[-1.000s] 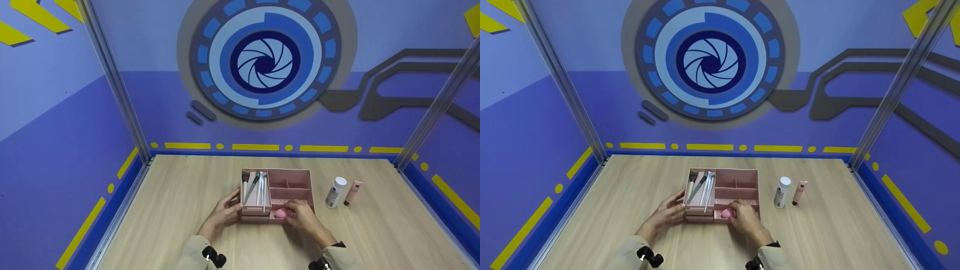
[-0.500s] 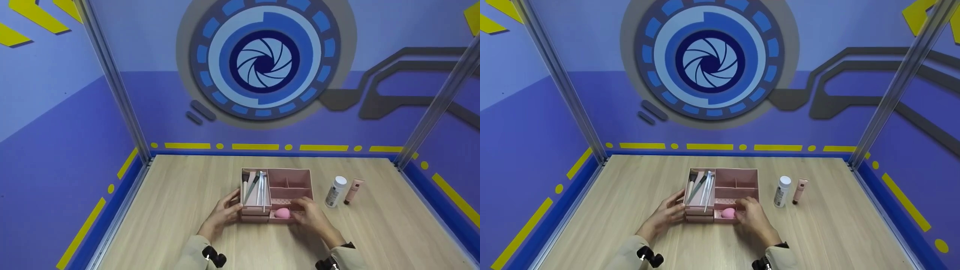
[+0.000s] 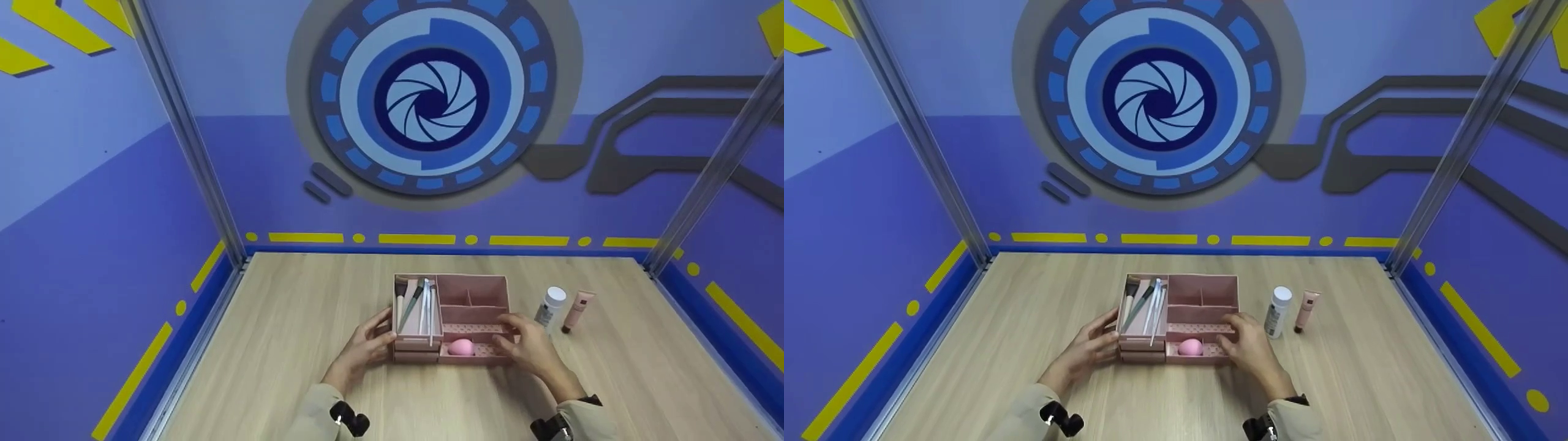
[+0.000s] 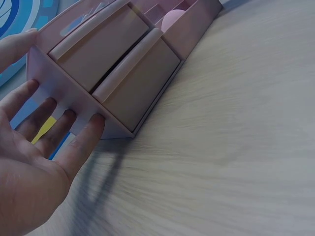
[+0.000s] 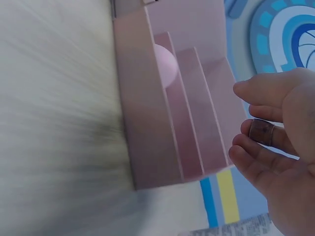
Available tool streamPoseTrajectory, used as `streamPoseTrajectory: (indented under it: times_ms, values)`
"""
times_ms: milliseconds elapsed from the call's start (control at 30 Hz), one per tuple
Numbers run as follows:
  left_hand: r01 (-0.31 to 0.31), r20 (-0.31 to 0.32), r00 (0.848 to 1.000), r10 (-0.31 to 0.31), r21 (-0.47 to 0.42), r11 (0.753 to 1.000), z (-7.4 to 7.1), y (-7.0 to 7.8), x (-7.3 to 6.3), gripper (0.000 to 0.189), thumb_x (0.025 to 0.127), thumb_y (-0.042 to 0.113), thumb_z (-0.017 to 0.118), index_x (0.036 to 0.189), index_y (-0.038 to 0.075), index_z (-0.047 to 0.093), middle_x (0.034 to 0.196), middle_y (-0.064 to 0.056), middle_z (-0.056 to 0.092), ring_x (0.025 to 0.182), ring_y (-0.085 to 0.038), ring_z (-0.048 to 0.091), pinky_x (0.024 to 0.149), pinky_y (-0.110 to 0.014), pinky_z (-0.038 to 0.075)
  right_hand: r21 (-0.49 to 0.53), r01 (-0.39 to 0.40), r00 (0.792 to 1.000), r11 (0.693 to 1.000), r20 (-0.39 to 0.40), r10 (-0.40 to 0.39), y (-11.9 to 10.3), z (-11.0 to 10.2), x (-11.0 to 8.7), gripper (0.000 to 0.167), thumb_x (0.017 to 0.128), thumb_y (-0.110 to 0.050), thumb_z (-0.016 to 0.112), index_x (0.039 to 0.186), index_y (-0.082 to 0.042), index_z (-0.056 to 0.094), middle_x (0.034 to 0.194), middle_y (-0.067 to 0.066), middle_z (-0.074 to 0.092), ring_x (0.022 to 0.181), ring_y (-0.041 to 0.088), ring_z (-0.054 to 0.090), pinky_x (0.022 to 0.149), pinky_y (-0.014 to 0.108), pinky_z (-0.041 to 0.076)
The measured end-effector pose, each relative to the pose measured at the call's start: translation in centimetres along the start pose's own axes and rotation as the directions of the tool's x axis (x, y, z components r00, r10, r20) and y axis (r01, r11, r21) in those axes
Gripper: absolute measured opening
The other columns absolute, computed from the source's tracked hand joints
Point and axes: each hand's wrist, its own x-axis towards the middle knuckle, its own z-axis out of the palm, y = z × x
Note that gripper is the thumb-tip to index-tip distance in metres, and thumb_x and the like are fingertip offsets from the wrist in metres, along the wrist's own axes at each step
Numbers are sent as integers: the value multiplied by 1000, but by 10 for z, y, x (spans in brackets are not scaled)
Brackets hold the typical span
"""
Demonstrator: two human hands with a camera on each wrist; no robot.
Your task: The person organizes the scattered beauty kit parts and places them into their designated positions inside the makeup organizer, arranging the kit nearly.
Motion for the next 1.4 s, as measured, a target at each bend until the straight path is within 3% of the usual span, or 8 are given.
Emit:
streamPoseTrajectory:
  times_ms: [133, 300, 533, 833, 1100, 1400]
  values:
    - [0, 3, 1000, 0, -12, 1000, 0, 0, 0, 73, 92, 20, 66, 154, 13, 29, 153, -22, 35, 119, -21, 56, 100, -45, 47, 19, 18, 999, 1000, -47, -17, 3, -8, 2, 35, 73, 0, 81, 105, -2, 69, 98, 12, 69, 87, 28, 66, 77, 42, 57]
    - [-3, 10, 1000, 3, -6, 1000, -1, -2, 0, 73, 92, 21, 66, 154, 12, 28, 154, -23, 32, 124, -23, 53, 103, -47, 44, -45, 75, 988, 996, -130, -81, 6, -21, 4, 35, 72, -2, 83, 104, -1, 71, 94, 12, 70, 81, 24, 67, 71, 41, 57]
    - [-1, 10, 1000, 1, 3, 1000, -3, -4, 0, 73, 92, 23, 67, 153, 14, 30, 154, -22, 34, 125, -25, 52, 102, -48, 44, -67, 119, 962, 991, -240, -132, 11, -41, 7, 35, 69, 1, 84, 101, -2, 72, 91, 9, 71, 77, 23, 67, 71, 15, 51]
    - [22, -9, 1000, -22, -11, 1000, -2, -4, 0, 73, 90, 25, 69, 153, 17, 33, 154, -20, 35, 128, -27, 49, 101, -46, 45, -52, 134, 944, 990, -297, -144, 13, -63, 11, 34, 71, 3, 82, 103, -1, 72, 89, 7, 70, 76, 23, 67, 76, 5, 46]
    - [20, -7, 1000, -20, -15, 1000, -2, -3, 0, 73, 90, 25, 69, 153, 17, 33, 154, -20, 35, 128, -28, 49, 101, -47, 45, -34, 29, 946, 999, -321, -39, 18, -84, 8, 38, 74, -2, 81, 110, -1, 70, 98, 11, 70, 85, 19, 66, 80, 0, 40]
    - [26, 0, 1000, -26, -16, 1000, -1, -1, 0, 74, 90, 23, 68, 154, 18, 30, 155, -20, 32, 129, -28, 49, 102, -47, 44, 53, -39, 931, 998, -362, 56, 21, -99, 12, 35, 79, -1, 77, 112, -1, 69, 102, 12, 69, 89, -6, 57, 79, 1, 41]
